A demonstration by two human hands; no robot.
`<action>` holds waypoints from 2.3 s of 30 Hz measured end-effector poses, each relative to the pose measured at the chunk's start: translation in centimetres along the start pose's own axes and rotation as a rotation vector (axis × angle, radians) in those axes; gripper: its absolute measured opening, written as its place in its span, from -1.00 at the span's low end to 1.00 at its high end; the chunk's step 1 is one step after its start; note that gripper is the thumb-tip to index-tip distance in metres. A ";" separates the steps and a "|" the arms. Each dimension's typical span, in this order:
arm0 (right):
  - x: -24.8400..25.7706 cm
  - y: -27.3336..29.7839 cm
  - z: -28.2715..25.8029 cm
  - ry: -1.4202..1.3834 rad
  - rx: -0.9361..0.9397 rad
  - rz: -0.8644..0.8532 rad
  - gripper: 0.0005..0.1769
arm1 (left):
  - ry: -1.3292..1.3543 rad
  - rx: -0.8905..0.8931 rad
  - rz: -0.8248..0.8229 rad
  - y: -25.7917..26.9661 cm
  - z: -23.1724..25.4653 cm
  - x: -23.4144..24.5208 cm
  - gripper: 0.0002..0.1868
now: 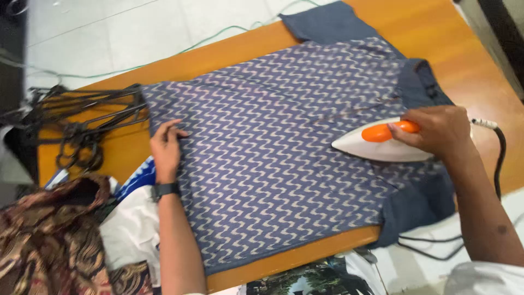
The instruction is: Ironing a blue patterned shirt on a wooden table
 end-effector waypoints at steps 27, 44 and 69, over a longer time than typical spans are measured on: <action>4.8 -16.5 -31.8 -0.503 0.507 -0.332 -0.61 | 0.020 -0.023 0.121 0.7 3.8 0.6 -0.67; 5.0 -14.9 -31.0 -0.466 0.438 -0.311 -0.58 | 0.031 0.050 0.082 0.8 4.3 0.9 -0.65; 4.5 0.3 -6.4 -0.180 0.075 -0.403 -0.49 | 0.069 -0.021 0.019 0.0 0.5 0.0 -0.72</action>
Point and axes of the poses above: each hand's wrist, its own y-axis away from the middle knuckle, its own x-axis out of the back of the hand, z = x × y, the point moved 2 cm from there along -y, towards the middle knuckle, and after that the axes turned 2 degrees about -y, right-handed, at the moved point
